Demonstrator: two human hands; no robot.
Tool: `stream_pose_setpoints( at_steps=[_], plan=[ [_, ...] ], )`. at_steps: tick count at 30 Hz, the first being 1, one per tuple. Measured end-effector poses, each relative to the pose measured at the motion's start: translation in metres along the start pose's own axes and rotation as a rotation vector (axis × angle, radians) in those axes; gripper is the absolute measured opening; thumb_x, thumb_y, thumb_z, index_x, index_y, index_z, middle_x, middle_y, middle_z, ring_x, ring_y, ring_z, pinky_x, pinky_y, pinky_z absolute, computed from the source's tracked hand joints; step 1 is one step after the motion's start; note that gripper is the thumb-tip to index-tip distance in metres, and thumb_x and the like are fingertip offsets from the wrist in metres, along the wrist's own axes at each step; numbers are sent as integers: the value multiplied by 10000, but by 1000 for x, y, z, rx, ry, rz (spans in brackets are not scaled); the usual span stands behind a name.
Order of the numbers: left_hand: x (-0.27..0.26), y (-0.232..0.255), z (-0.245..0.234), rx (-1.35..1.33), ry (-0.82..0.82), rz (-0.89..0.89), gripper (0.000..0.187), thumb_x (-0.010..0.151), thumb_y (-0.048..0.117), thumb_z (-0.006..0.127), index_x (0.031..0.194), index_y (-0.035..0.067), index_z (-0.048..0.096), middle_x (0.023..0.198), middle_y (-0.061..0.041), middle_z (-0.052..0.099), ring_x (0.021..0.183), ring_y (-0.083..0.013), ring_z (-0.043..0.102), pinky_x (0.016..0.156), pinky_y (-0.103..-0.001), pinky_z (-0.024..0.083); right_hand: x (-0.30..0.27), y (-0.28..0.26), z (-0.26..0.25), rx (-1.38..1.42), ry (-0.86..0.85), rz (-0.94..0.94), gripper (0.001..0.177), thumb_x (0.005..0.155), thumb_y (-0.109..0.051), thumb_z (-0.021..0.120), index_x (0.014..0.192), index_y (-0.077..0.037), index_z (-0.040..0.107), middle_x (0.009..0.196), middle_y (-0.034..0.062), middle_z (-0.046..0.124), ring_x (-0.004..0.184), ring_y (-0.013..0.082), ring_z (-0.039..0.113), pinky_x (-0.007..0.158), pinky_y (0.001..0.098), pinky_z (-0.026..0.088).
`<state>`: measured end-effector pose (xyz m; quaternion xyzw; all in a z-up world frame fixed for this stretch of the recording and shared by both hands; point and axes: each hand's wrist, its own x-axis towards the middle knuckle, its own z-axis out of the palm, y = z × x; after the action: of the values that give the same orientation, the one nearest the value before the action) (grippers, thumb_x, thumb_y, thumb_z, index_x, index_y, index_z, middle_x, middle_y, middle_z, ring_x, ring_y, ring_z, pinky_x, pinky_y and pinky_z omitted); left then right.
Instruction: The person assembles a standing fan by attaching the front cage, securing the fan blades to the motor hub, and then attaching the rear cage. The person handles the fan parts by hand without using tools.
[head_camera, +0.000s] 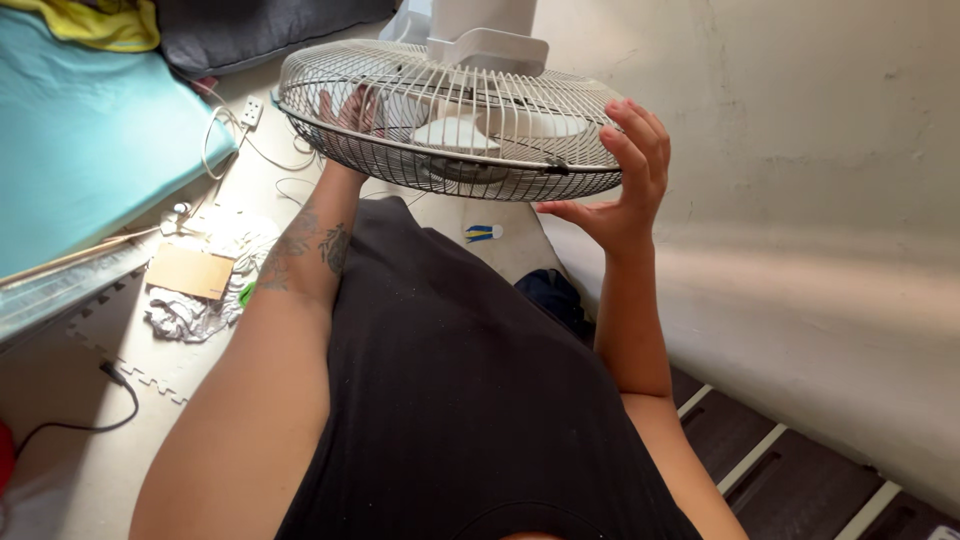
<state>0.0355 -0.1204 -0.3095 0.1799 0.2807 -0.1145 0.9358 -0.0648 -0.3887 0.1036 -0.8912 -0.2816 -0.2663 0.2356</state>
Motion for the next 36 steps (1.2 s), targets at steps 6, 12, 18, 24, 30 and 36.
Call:
stream_pose_setpoints(
  at_steps=[6, 12, 18, 24, 30, 36],
  plan=[
    [27, -4, 0, -98, -52, 58, 758, 1015, 640, 342, 1605, 166, 296, 1670, -96, 385, 1523, -263, 387, 1277, -503, 303, -3, 8, -1, -2, 4, 48, 970, 710, -666, 896, 1454, -181, 505, 1499, 96, 537, 1434, 342, 506, 1242, 538, 460],
    [26, 15, 5, -123, -409, 403, 988, 988, 811, 320, 1672, 99, 296, 1717, -103, 346, 1599, -285, 319, 1335, -523, 238, -11, 23, 2, -36, 55, 46, 1079, 681, -715, 885, 1517, -185, 455, 1559, 106, 485, 1480, 324, 471, 1212, 498, 455],
    [-27, 58, 5, 424, -535, 839, 1076, 880, 835, 553, 1668, 226, 146, 1728, -11, 222, 1594, -288, 219, 1334, -511, 192, -22, 32, 18, 34, 182, 110, 1229, 687, -784, 830, 1618, -213, 267, 1693, 85, 292, 1560, 258, 301, 1311, 464, 328],
    [-23, 71, -18, 624, -508, 793, 1039, 921, 871, 448, 1688, 279, 73, 1771, -64, 177, 1667, -319, 162, 1334, -528, 168, -41, 45, 4, 301, 106, 195, 1074, 815, -718, 778, 1635, -210, 307, 1696, 95, 305, 1563, 255, 290, 1299, 454, 252],
    [-31, 73, -47, 470, -317, 683, 976, 908, 889, 271, 1662, 306, 65, 1772, -62, 166, 1660, -336, 176, 1374, -570, 144, -51, 56, 8, 105, 119, 76, 1016, 768, -750, 808, 1515, -161, 452, 1637, 146, 400, 1595, 346, 334, 1314, 549, 187],
    [-20, 48, -32, -321, -424, 78, 1361, 710, 1017, 316, 1712, 109, 163, 1734, -159, 173, 1587, -384, 199, 1276, -593, 220, -58, 44, 33, 284, 245, 219, 1039, 733, -774, 793, 1477, -124, 471, 1539, 163, 505, 1488, 330, 488, 1231, 492, 445]
  ],
)
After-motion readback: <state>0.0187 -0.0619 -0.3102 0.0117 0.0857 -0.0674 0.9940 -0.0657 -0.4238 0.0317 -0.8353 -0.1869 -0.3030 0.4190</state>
